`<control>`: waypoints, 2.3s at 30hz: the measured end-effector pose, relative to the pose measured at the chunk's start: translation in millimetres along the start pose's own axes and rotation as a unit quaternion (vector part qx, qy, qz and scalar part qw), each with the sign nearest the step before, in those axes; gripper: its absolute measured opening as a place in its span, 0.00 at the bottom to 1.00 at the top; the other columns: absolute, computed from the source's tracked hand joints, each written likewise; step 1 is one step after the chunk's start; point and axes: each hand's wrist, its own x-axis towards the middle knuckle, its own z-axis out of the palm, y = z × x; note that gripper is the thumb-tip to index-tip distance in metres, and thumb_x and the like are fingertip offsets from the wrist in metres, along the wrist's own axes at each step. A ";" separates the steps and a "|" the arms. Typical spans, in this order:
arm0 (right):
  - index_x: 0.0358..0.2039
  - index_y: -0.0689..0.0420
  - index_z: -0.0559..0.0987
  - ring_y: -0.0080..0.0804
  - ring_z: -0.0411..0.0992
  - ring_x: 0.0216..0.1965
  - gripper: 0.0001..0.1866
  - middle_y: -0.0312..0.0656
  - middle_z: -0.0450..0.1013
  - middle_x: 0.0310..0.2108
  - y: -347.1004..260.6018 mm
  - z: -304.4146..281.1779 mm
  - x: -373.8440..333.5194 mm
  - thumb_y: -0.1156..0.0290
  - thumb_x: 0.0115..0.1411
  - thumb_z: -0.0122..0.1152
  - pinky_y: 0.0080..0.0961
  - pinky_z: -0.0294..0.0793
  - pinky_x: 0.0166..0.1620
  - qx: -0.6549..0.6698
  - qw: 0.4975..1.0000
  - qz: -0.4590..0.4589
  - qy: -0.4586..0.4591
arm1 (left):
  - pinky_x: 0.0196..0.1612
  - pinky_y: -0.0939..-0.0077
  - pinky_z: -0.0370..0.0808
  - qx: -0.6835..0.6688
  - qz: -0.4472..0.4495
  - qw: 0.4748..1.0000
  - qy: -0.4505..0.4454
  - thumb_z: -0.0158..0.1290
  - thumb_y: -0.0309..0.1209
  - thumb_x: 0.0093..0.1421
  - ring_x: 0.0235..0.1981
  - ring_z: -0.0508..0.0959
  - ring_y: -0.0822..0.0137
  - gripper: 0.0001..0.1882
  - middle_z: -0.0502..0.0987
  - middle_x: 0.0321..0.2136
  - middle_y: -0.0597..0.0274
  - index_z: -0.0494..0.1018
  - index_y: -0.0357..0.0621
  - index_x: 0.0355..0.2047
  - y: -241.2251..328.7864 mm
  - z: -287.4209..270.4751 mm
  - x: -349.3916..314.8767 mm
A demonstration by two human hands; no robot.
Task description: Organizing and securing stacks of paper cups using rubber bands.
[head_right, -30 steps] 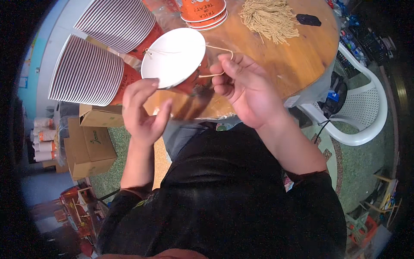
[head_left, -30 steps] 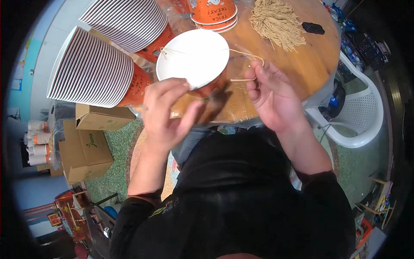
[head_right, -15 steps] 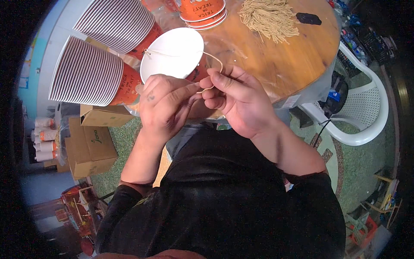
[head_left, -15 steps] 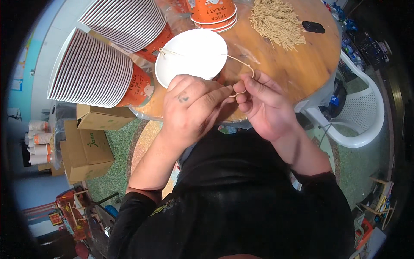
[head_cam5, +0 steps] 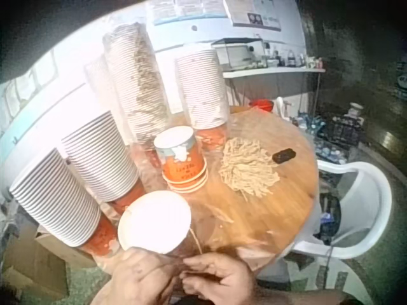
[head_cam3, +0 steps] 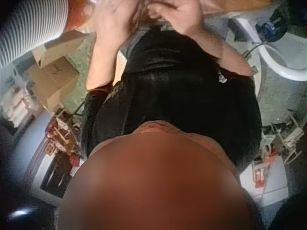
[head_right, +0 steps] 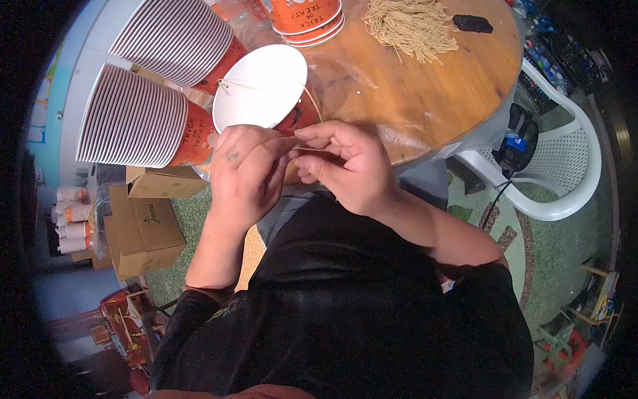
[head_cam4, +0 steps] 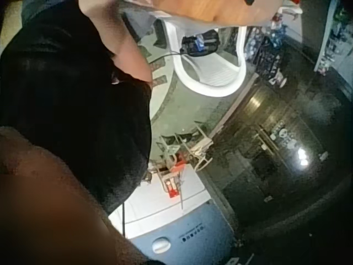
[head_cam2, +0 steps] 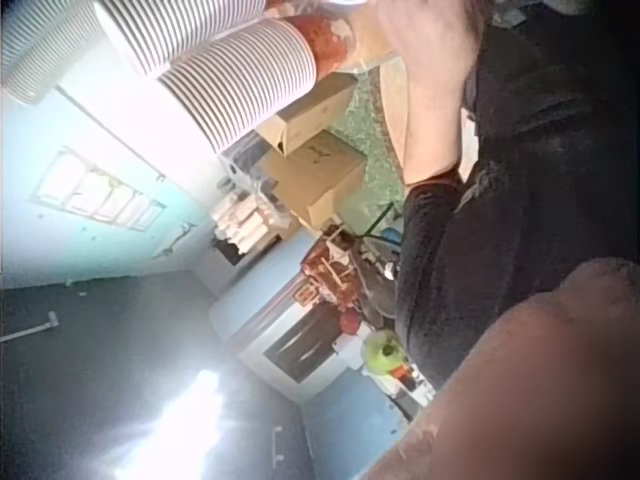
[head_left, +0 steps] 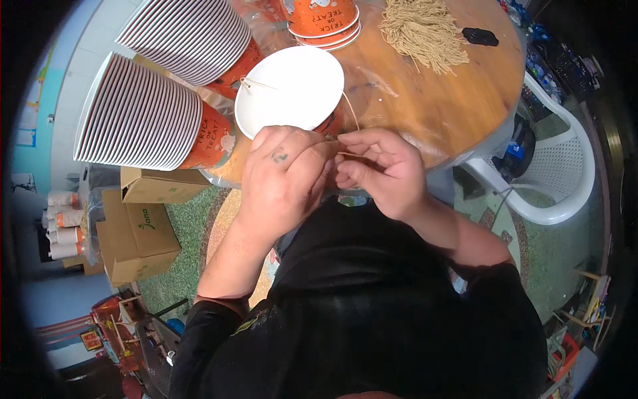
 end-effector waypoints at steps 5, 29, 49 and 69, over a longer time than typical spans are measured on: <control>0.49 0.65 0.85 0.28 0.84 0.39 0.10 0.42 0.84 0.40 8.0 -11.1 6.6 0.80 0.68 0.75 0.26 0.85 0.41 -0.114 0.989 -0.086 0.045 | 0.47 0.60 0.77 -0.008 0.000 1.000 -0.021 0.70 0.25 0.55 0.40 0.84 0.56 0.14 0.84 0.37 0.61 0.84 0.42 0.42 -2.3 0.6 0.9; 0.41 0.63 0.85 0.21 0.83 0.33 0.07 0.38 0.84 0.34 29.1 -14.8 48.4 0.72 0.73 0.69 0.24 0.82 0.38 -0.226 0.949 -0.107 0.192 | 0.40 0.78 0.86 -0.337 -0.363 0.842 -0.211 0.59 0.30 0.78 0.36 0.84 0.78 0.12 0.86 0.37 0.66 0.83 0.33 0.53 -56.8 4.8 54.9; 0.43 0.63 0.87 0.31 0.86 0.36 0.09 0.46 0.86 0.37 12.8 -4.1 54.8 0.70 0.71 0.73 0.31 0.84 0.41 -0.287 0.936 -0.077 0.187 | 0.40 0.80 0.83 -0.302 -0.339 0.864 -0.218 0.59 0.29 0.78 0.37 0.83 0.81 0.11 0.87 0.38 0.67 0.84 0.33 0.52 -60.3 7.9 56.3; 0.43 0.62 0.77 0.28 0.82 0.48 0.06 0.39 0.80 0.42 -27.5 -31.0 94.6 0.87 0.72 0.61 0.23 0.81 0.53 -0.073 0.978 -0.131 0.143 | 0.44 0.54 0.82 -0.082 -0.136 0.984 -0.077 0.61 0.25 0.68 0.40 0.85 0.43 0.05 0.83 0.39 0.44 0.80 0.35 0.40 -47.6 12.9 48.3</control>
